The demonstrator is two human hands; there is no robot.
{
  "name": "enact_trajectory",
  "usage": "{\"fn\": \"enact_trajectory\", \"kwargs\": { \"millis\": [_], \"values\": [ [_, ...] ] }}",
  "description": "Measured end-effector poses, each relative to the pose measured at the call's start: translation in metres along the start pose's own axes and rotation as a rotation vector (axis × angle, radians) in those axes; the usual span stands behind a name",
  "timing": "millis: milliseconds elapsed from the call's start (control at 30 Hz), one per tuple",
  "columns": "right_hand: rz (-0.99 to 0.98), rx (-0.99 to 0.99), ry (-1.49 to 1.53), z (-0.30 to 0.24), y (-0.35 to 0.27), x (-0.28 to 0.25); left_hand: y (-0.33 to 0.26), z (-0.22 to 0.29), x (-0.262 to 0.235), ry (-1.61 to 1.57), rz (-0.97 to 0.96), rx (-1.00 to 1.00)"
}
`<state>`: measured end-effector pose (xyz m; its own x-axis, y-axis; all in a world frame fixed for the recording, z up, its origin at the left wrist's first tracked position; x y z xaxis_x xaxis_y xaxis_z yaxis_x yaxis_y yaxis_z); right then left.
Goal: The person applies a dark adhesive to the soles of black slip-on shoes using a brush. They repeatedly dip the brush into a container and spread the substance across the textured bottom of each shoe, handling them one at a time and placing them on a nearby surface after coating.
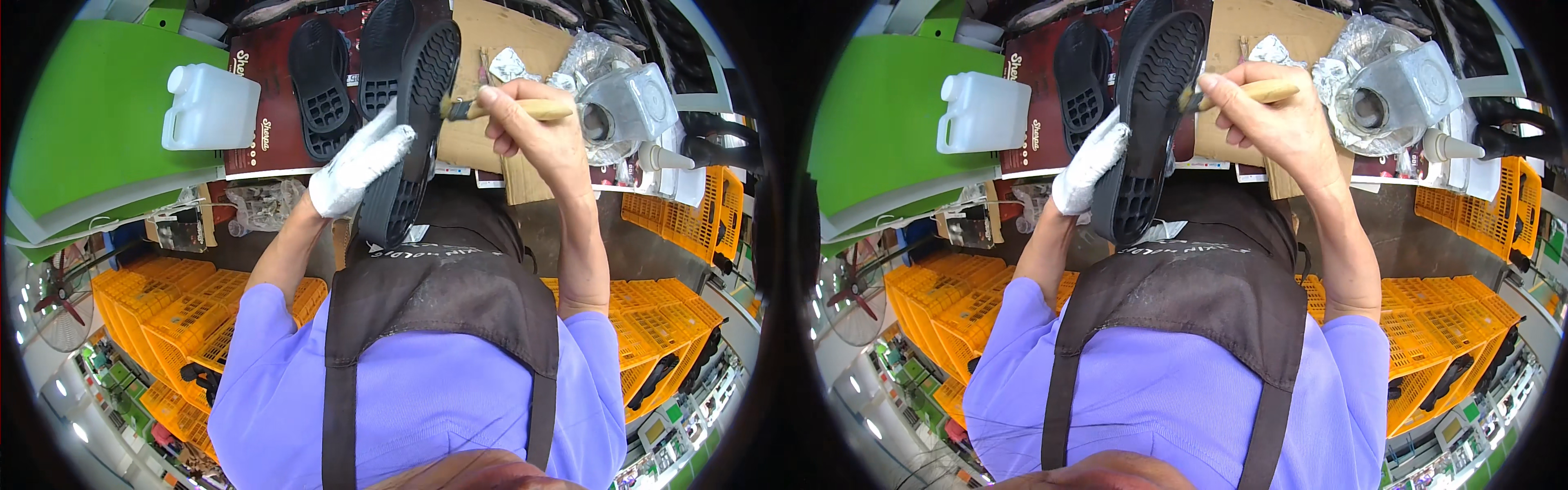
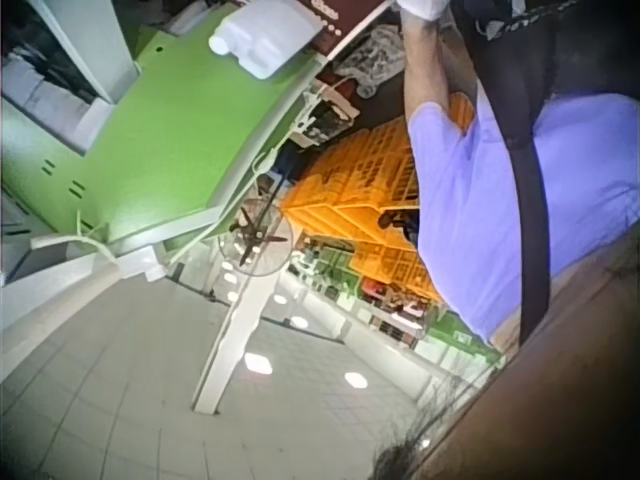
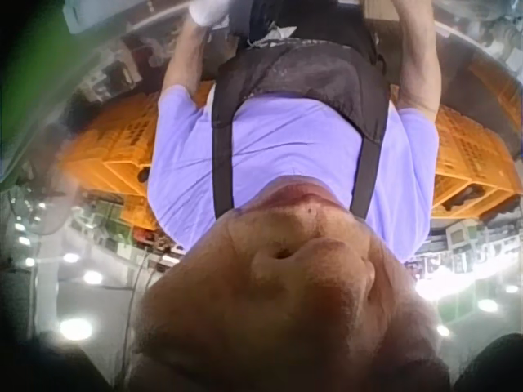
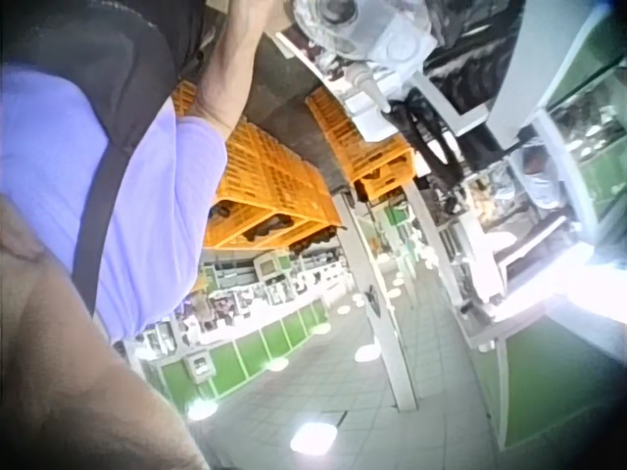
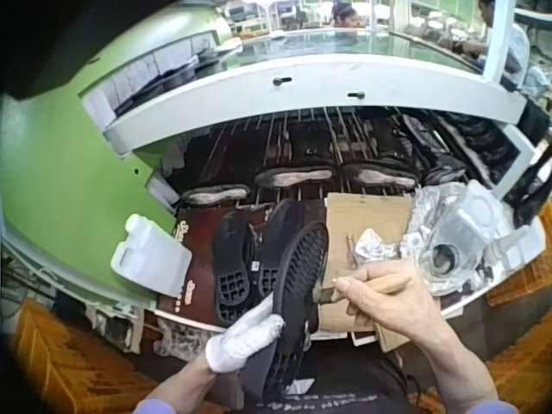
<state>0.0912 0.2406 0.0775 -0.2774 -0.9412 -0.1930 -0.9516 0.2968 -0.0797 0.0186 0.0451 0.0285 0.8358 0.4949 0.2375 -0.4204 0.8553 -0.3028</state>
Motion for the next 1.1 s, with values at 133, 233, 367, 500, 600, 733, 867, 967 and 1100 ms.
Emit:
{"fn": "enact_trajectory", "kwargs": {
  "millis": [133,233,367,500,600,733,867,967,1100],
  "values": [
    [-0.161,0.016,0.111,-0.012,-0.007,0.001,-0.007,-0.006,-0.002,-0.393,0.087,-0.135],
    [-0.072,-0.145,0.113,-0.023,-0.006,-0.013,-0.008,-0.009,-0.002,-0.709,-0.064,-0.116],
    [-0.069,-0.727,-0.41,-0.013,-0.001,0.004,-0.005,-0.009,0.0,-0.902,-0.149,-0.145],
    [-0.481,-0.733,-0.139,-0.02,-0.034,0.039,0.001,-0.013,-0.007,-1.045,0.02,-0.115],
    [-0.553,-0.787,0.0,-0.02,-0.026,0.036,0.002,-0.02,-0.013,-1.041,-0.073,-0.174],
    [-0.202,-0.798,-0.272,-0.002,0.01,0.002,-0.007,-0.028,-0.01,-1.006,-0.022,-0.235],
    [0.069,-0.613,-0.452,0.005,0.014,-0.009,-0.007,-0.022,-0.002,-1.004,-0.289,-0.093],
    [0.168,-0.593,-0.451,0.011,0.008,0.001,-0.005,-0.026,-0.004,-0.767,-0.211,-0.045],
    [-0.135,-0.513,-0.273,-0.008,-0.012,0.025,-0.001,-0.037,-0.021,-0.64,-0.031,-0.067]
  ]
}}
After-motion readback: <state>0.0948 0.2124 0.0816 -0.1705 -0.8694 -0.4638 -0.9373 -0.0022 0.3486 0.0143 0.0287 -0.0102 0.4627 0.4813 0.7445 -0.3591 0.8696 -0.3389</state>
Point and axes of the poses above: each hand's wrist, its own y-axis towards the middle knuckle, its own x-axis out of the palm, z = x × y, the point moved 4 cm from there along y, towards the middle knuckle, and after that the axes turned 7 degrees about -x, right-handed, at the moved point
